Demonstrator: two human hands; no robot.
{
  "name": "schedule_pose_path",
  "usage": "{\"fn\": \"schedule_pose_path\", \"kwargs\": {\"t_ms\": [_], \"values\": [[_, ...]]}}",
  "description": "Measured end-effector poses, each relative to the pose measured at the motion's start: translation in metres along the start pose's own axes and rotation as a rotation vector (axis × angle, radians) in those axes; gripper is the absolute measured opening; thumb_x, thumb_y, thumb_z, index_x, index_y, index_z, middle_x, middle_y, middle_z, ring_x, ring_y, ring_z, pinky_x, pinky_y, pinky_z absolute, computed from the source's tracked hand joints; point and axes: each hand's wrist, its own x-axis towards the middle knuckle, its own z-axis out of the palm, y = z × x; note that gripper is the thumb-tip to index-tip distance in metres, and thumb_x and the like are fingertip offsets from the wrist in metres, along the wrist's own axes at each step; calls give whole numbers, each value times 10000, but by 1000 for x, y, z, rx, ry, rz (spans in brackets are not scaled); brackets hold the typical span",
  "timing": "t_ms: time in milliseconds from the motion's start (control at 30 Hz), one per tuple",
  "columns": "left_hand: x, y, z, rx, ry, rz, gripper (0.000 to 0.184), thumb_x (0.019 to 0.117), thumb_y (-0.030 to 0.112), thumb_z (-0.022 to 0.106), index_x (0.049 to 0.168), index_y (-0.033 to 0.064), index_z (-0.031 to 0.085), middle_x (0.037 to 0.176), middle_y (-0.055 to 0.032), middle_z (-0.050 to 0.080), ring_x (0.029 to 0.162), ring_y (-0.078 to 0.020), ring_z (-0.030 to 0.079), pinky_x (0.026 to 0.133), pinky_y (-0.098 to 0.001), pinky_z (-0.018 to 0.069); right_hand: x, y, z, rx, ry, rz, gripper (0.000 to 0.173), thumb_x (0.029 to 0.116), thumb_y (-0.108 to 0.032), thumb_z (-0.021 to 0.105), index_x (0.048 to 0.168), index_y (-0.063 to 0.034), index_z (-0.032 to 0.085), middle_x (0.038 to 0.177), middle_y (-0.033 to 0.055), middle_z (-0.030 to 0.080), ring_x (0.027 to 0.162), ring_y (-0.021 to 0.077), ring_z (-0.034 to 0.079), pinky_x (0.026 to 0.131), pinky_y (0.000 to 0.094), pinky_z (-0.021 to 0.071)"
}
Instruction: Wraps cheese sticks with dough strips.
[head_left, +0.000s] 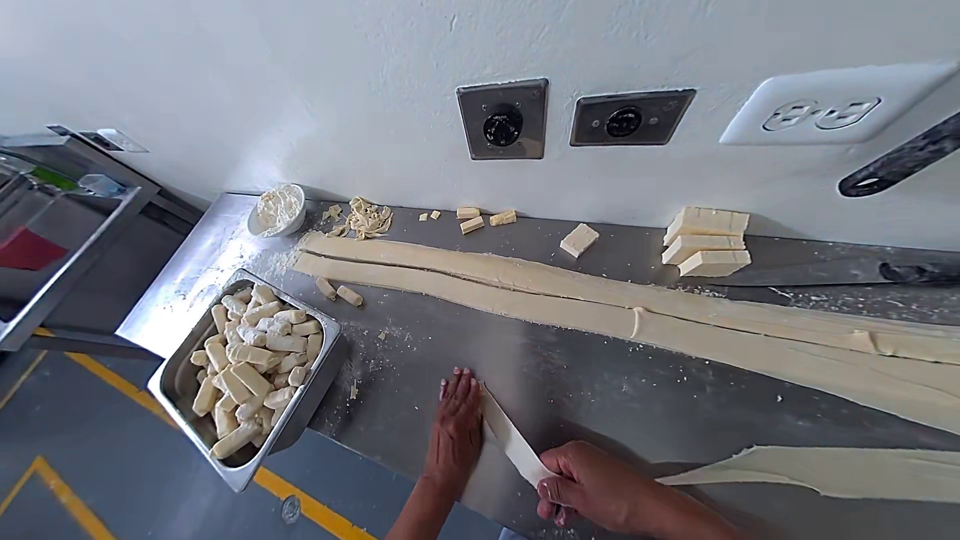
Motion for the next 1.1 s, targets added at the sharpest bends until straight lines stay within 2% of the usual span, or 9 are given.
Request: {"fn": "schedule_pose_path", "kwargs": {"t_ms": [233,333,433,667,800,900,967,1033,1100], "values": [[3,0,-8,-101,-63,-13,289,928,71,618,1135,-98,729,1189,-232,719,1161,-402,682,1048,-559,501,0,3,15,-211,4,-73,321,1094,-212,467,1032,40,656,1019,163,732,924,257,702,867,466,524],[5,7,1,-87,1,-18,195,904,0,633,1022,-46,781,1118,-213,746,1078,-363,727,964,-491,576,-4,1,23,-334,-9,-128,320,1078,-202,481,971,53,641,924,205,692,865,324,664,793,512,488],[5,12,9,-4,-2,42,269,909,-74,553,1073,-59,765,1204,-235,713,1158,-425,677,1009,-539,533,-12,-8,26,-510,-43,-153,324,1072,-194,494,939,65,635,808,236,623,820,395,637,746,549,469],[6,10,6,-113,-35,-23,335,906,64,662,1183,-121,697,1217,-255,700,1170,-413,674,1054,-544,501,-17,3,24,-455,6,-213,395,1085,-251,503,879,69,611,729,199,567,722,333,586,682,490,436],[4,20,20,-90,36,6,244,897,-41,611,1094,-84,749,1171,-240,722,1134,-418,691,1026,-541,523,-12,5,27,-402,-44,-186,367,1099,-211,468,956,73,651,885,216,680,836,319,656,778,486,480],[-4,26,20,-62,-96,147,350,896,-89,500,1172,-91,716,1261,-246,685,1212,-436,643,1062,-554,488,-5,12,29,-436,-62,-200,381,1089,-201,480,879,82,625,824,224,604,812,347,601,758,490,447],[-5,27,10,-129,-155,113,365,897,-99,494,1205,-115,689,1264,-251,680,1205,-414,653,1060,-521,502,-4,14,31,-433,-67,-202,385,1073,-184,495,873,109,646,961,272,608,960,395,598,870,507,452],[-6,23,9,-111,-115,42,386,920,39,598,1252,-155,638,1256,-275,675,1174,-442,663,1058,-588,481,-3,12,31,-403,-74,-181,388,1071,-189,501,883,113,657,1075,285,585,1066,398,568,930,489,439],[-9,23,17,-78,-101,45,460,902,152,665,1246,-151,644,1260,-283,670,1196,-468,642,1066,-633,449,-4,13,31,-363,-75,-173,388,1071,-189,509,864,108,647,1037,272,572,1014,380,561,892,478,433]]}}
